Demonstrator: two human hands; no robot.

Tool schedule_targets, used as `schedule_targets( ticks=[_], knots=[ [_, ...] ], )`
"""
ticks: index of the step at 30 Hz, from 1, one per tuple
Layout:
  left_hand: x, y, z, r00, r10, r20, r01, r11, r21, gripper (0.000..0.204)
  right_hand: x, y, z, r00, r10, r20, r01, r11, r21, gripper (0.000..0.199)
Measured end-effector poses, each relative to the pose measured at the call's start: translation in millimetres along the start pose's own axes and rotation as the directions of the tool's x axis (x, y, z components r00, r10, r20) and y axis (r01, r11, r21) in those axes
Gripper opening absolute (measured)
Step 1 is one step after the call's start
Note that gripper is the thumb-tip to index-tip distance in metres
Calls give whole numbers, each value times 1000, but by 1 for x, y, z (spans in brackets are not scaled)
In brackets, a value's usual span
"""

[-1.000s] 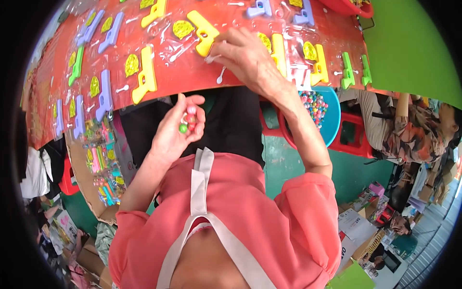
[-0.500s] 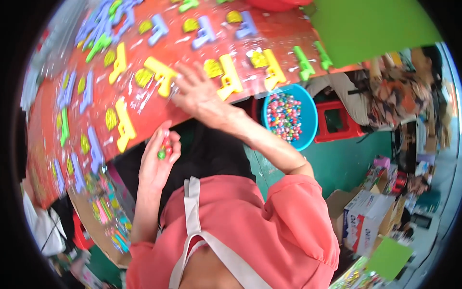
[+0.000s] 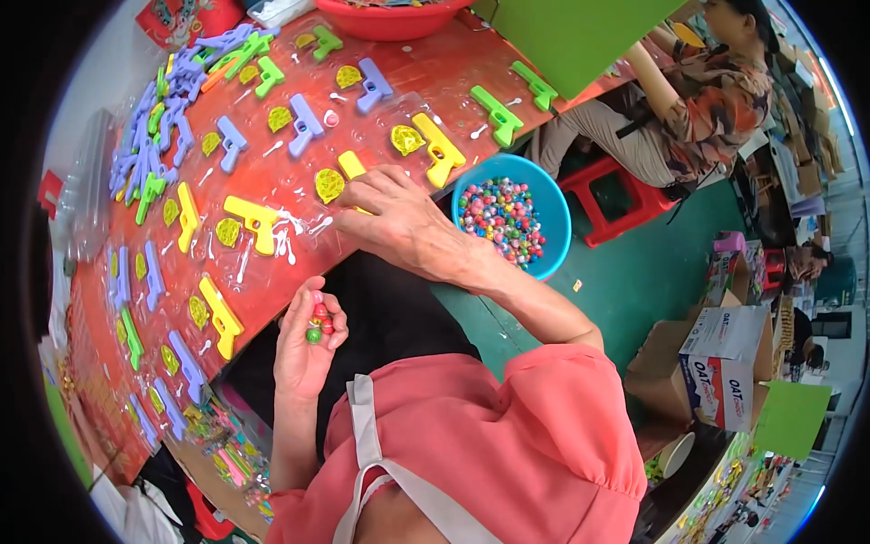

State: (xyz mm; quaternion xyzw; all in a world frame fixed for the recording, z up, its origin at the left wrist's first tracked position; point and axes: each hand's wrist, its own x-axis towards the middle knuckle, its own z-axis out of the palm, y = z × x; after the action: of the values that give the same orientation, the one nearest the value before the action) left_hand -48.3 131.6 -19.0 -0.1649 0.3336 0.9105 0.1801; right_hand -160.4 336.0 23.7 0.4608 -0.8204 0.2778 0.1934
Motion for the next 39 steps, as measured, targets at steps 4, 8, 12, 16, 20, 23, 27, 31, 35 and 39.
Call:
schedule_targets(
  ticks=[4, 8, 12, 16, 20, 23, 27, 31, 35, 39],
  knots=[
    [7, -4, 12, 999, -14, 32, 13, 999, 51, 24, -14, 2, -14, 999, 48, 6, -49, 997, 55, 21],
    [10, -8, 20, 996, -58, 62, 50, 990, 130, 21, -23, -5, -15, 997, 75, 32, -80, 978, 193, 22],
    [13, -14, 37, 992, -102, 76, 86, 978, 191, 25, -27, -15, -17, 982, 93, 165, -153, 903, 400, 29],
    [19, -22, 39, 985, -123, 122, 98, 976, 196, 25, -37, -19, -16, 948, 175, 267, -288, 829, 479, 32],
    [26, -32, 38, 976, -192, 98, 177, 973, 145, 25, -55, -15, -15, 927, 250, 281, -368, 758, 539, 31],
    [28, -41, 32, 966, -244, 79, 237, 967, 95, 24, -78, -2, -20, 872, 404, 278, -490, 743, 455, 27],
    [28, -48, 26, 955, -292, 48, 290, 956, 51, 21, -142, 55, -8, 772, 616, 156, -635, 751, 180, 18],
    [25, -53, 19, 954, -297, 38, 294, 954, 63, 21, -217, 100, 4, 590, 802, 90, -775, 594, -217, 15],
    [28, -54, 18, 955, -298, 13, 295, 951, 90, 21, -195, 100, -29, 647, 742, -174, -750, 661, 25, 12],
    [29, -53, 15, 960, -269, -70, 275, 958, 82, 21, -168, 125, -65, 743, 615, -265, -636, 772, 8, 12]
  ],
)
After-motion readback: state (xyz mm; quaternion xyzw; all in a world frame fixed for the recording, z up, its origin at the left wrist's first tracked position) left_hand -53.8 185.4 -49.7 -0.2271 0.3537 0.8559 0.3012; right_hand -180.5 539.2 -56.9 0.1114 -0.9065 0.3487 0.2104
